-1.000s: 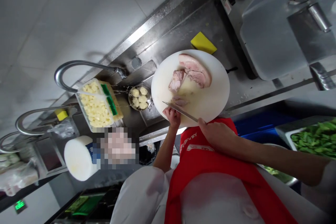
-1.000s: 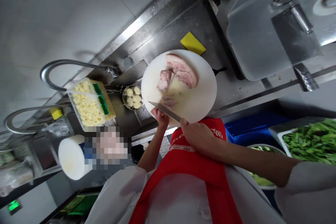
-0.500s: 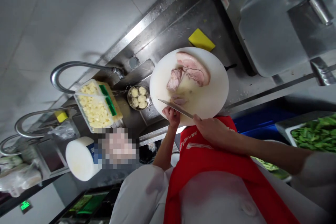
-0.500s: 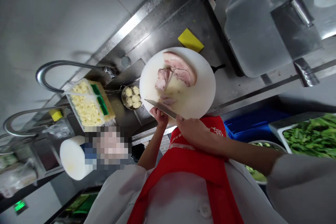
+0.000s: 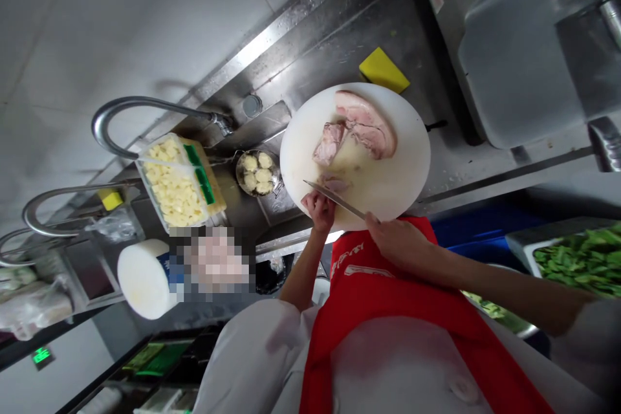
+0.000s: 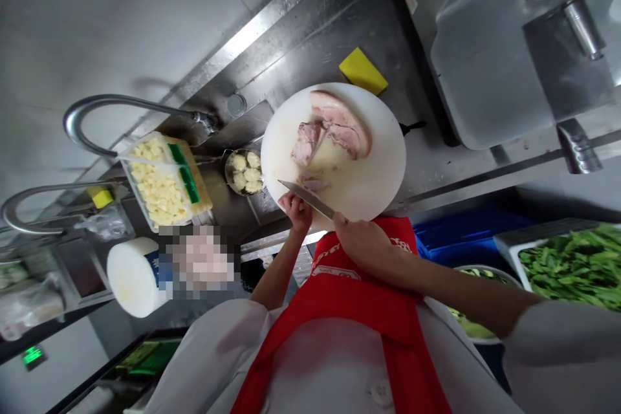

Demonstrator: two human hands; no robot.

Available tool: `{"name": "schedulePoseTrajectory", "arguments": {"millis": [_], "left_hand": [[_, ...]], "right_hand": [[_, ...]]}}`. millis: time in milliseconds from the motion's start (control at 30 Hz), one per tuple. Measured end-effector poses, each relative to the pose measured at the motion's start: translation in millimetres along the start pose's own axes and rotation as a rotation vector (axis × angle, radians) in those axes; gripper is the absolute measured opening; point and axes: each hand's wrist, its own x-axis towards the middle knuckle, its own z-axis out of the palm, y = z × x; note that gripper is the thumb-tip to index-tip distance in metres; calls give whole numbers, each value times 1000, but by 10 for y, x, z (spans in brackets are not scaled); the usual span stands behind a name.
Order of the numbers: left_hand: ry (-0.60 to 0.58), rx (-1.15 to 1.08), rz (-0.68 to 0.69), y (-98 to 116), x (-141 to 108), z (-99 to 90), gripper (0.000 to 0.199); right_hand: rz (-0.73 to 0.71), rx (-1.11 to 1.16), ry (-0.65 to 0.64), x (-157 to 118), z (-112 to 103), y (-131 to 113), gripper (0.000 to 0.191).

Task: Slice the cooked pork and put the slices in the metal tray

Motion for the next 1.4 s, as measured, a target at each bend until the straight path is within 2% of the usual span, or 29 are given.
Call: {"name": "schedulePoseTrajectory", "arguments": {"millis": [100, 300, 367, 467, 567, 633, 700, 833, 967, 1133, 1300, 1400], "left_hand": [[-10, 18, -20, -5, -1, -6, 18], [13, -21, -10, -5, 2, 15, 20], [32, -14, 21, -2, 12, 17, 21], [44, -6, 54, 14, 45, -13, 22], [12, -10, 34, 36, 81, -64, 22], [17, -22, 38, 40, 90, -78, 21], [34, -28, 53, 27, 82, -67, 20], [-6, 3, 27, -29, 34, -17, 17], [29, -5, 72, -61, 11, -7, 16], [42, 16, 56, -65, 16, -8, 17], [-13, 31, -1, -93, -3, 8, 14], [0, 33, -11, -100, -11, 10, 12]], "right_hand": [[-21, -11, 37, 52, 13, 8, 37], [30, 28, -16, -14, 143, 13, 38], [25, 25, 23, 183, 138, -46, 37], [5, 72, 114, 653, 43, -115, 37], [-19, 137, 211, 920, -86, -48, 36], [-44, 125, 198, 850, -145, 33, 34], [-26, 56, 161, 622, -178, 69, 37], [0, -56, 70, 68, -194, -26, 42], [16, -50, -17, -229, -111, -42, 37], [3, -25, -30, -266, -4, 59, 41], [-27, -22, 9, -133, -134, -6, 35], [-34, -28, 7, -162, -128, 17, 36]]}}
